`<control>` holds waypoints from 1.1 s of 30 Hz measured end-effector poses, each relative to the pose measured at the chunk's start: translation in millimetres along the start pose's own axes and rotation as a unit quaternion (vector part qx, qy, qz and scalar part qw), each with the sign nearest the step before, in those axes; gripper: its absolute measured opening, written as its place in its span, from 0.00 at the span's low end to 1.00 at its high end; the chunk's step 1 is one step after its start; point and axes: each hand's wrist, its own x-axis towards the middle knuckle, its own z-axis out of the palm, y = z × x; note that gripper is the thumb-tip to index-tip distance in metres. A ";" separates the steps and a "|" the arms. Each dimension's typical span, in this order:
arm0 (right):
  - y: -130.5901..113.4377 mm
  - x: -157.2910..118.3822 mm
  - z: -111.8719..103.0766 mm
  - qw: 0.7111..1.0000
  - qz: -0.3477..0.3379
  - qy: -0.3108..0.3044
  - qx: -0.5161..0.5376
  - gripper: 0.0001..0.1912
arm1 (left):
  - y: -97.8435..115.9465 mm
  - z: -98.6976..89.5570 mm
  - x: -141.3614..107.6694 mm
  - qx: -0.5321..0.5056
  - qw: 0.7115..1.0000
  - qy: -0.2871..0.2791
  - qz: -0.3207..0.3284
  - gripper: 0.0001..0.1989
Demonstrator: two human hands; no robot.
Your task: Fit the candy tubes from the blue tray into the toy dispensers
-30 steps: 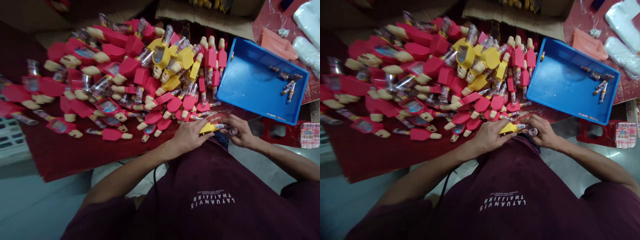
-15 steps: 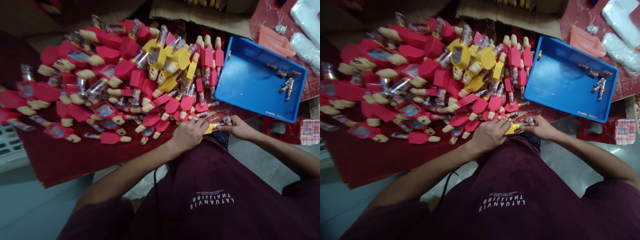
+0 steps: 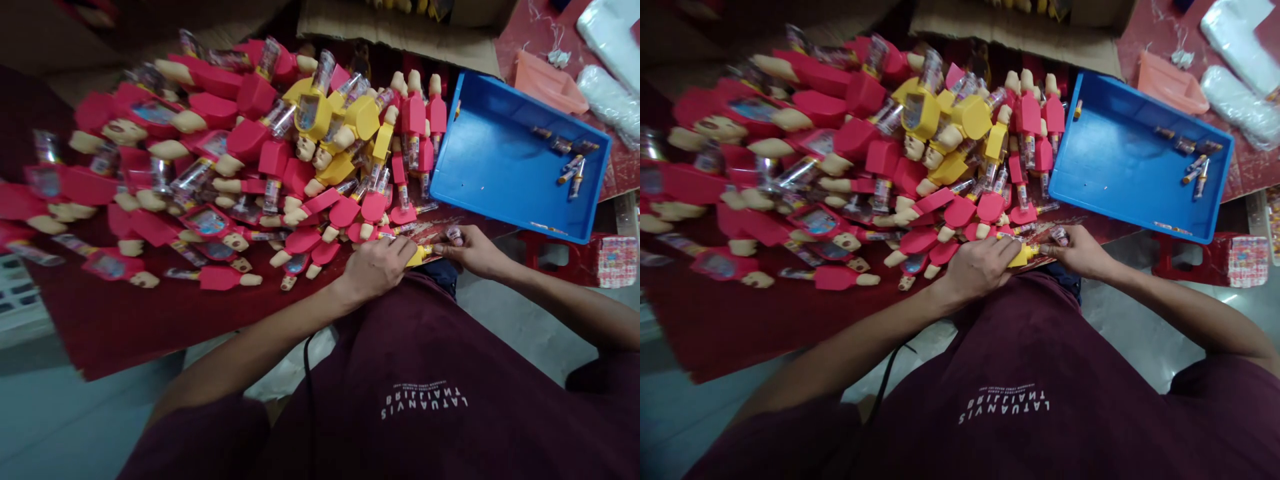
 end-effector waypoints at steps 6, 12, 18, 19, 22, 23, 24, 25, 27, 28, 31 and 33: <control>4.5 -1.2 -8.9 0.947 -0.245 0.063 -0.197 0.16 | -18.3 -0.4 5.0 -0.256 0.961 -0.030 -0.100 0.23; 9.5 -2.2 -10.3 0.921 -0.327 0.067 -0.200 0.10 | -13.9 -6.0 4.1 -0.236 0.968 -0.022 -0.081 0.24; -6.7 3.7 -10.5 0.996 -0.029 -0.007 -0.081 0.20 | -6.2 -0.4 3.3 -0.040 0.999 -0.003 0.001 0.14; -8.2 3.9 -11.3 0.997 -0.030 0.002 -0.078 0.19 | -9.1 0.6 3.6 -0.058 0.998 0.009 -0.012 0.15; -8.2 2.4 -15.0 0.978 -0.161 0.049 -0.126 0.17 | -20.5 0.6 3.8 -0.187 0.979 0.015 -0.074 0.22; -7.2 1.5 -16.4 0.961 -0.225 0.054 -0.154 0.17 | -23.6 -0.5 3.6 -0.238 0.968 0.002 -0.079 0.23; -6.0 0.6 -17.7 0.941 -0.282 0.054 -0.179 0.16 | -25.7 -2.1 3.2 -0.277 0.958 -0.013 -0.074 0.24; -5.0 -0.3 -18.7 0.924 -0.325 0.049 -0.197 0.15 | -26.4 -3.9 2.7 -0.296 0.953 -0.022 -0.065 0.24; -4.4 -2.2 -19.2 0.911 -0.357 0.046 -0.203 0.13 | -23.3 -8.1 1.7 -0.271 0.961 -0.010 -0.055 0.26; -4.9 -3.1 -18.4 0.918 -0.345 0.047 -0.192 0.13 | -20.0 -10.4 1.1 -0.234 0.971 0.005 -0.057 0.26; -7.3 -4.4 -12.7 0.969 -0.213 0.056 -0.115 0.16 | -7.8 -17.4 -0.3 -0.097 0.994 0.019 -0.054 0.22; -7.5 -3.6 -8.3 0.994 -0.096 0.046 -0.040 0.19 | -2.3 -20.7 -0.5 -0.026 0.999 0.006 -0.040 0.16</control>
